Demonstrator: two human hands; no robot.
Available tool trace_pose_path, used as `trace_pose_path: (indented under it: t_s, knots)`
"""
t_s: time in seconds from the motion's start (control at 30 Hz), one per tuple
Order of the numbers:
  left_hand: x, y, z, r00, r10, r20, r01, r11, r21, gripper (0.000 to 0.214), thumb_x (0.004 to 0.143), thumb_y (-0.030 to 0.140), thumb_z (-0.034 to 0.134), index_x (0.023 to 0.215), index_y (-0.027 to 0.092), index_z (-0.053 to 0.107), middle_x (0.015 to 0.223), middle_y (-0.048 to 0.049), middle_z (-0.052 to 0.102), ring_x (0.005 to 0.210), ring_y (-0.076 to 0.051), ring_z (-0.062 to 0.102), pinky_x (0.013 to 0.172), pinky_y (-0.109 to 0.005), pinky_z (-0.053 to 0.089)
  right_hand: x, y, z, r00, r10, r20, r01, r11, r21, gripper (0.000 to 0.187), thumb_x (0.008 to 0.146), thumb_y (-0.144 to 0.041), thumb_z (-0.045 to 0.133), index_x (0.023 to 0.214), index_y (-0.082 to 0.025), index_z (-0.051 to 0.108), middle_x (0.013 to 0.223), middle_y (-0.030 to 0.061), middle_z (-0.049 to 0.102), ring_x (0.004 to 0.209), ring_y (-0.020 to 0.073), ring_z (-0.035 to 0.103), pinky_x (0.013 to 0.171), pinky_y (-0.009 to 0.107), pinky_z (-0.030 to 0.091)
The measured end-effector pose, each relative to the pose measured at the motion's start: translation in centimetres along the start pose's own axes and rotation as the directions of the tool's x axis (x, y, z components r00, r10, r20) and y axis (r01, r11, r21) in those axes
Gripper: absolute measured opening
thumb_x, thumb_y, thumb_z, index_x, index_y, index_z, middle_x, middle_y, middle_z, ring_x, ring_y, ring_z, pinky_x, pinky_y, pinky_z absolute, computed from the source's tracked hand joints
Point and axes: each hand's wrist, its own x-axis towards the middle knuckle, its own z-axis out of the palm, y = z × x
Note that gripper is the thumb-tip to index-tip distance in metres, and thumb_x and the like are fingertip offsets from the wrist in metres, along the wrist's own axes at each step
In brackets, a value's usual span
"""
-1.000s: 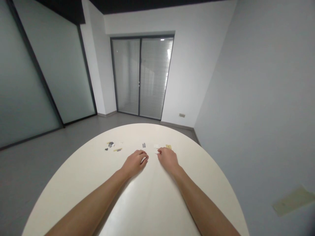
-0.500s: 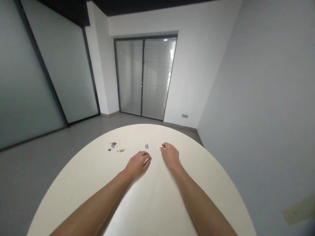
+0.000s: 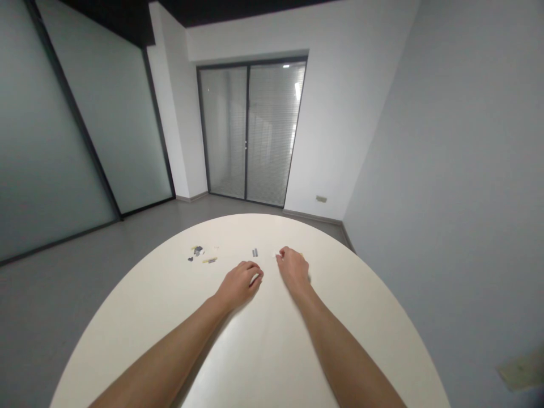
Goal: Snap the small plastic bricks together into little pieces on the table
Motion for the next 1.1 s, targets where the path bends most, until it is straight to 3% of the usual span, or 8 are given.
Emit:
trace_pose_path:
  t_s: [0.6, 0.83, 0.97, 1.1]
  knots:
    - [0.0, -0.2, 0.2, 1.000, -0.004, -0.006, 0.004, 1.000, -0.011, 0.022, 0.094, 0.027, 0.046, 0.101, 0.023, 0.066, 0.109, -0.0046, 0.066, 0.105, -0.021, 0.057, 0.090, -0.034, 0.046, -1.9, -0.7, -1.1, 0.996, -0.090, 0.014, 0.091, 0.993, -0.081, 0.026, 0.091, -0.030, 0.060, 0.113, -0.019, 0.054, 0.111, 0.0098, 0.065, 0.100, 0.0225, 0.062, 0.077, 0.029, 0.045]
    - [0.0, 0.0, 0.1, 1.000, -0.012, -0.003, 0.012, 1.000, 0.001, 0.023, 0.094, 0.026, 0.046, 0.100, 0.023, 0.068, 0.108, -0.0048, 0.067, 0.104, -0.020, 0.057, 0.090, -0.033, 0.046, -3.4, 1.1, -0.4, 0.964, -0.267, 0.005, 0.267, 0.962, -0.048, 0.017, 0.095, -0.028, 0.053, 0.109, -0.020, 0.059, 0.108, 0.0080, 0.065, 0.103, 0.0217, 0.057, 0.087, 0.030, 0.043]
    - [0.0, 0.2, -0.3, 0.997, -0.067, -0.049, 0.069, 0.997, 0.043, 0.023, 0.094, 0.026, 0.045, 0.098, 0.023, 0.068, 0.109, -0.0054, 0.067, 0.106, -0.021, 0.057, 0.089, -0.033, 0.048, -4.0, 1.8, -0.4, 0.952, -0.307, -0.007, 0.307, 0.950, 0.050, 0.016, 0.095, -0.027, 0.052, 0.105, -0.019, 0.063, 0.110, 0.0070, 0.065, 0.105, 0.0206, 0.056, 0.091, 0.030, 0.041]
    - [0.1, -1.0, -0.8, 0.958, -0.210, -0.195, 0.241, 0.959, 0.152, 0.027, 0.093, 0.025, 0.044, 0.105, 0.019, 0.067, 0.116, -0.0086, 0.066, 0.110, -0.023, 0.057, 0.096, -0.036, 0.046, -4.3, 2.0, -0.3, 0.953, -0.303, -0.011, 0.302, 0.948, 0.097, 0.016, 0.095, -0.027, 0.053, 0.104, -0.020, 0.064, 0.111, 0.0068, 0.064, 0.106, 0.0207, 0.055, 0.092, 0.030, 0.041]
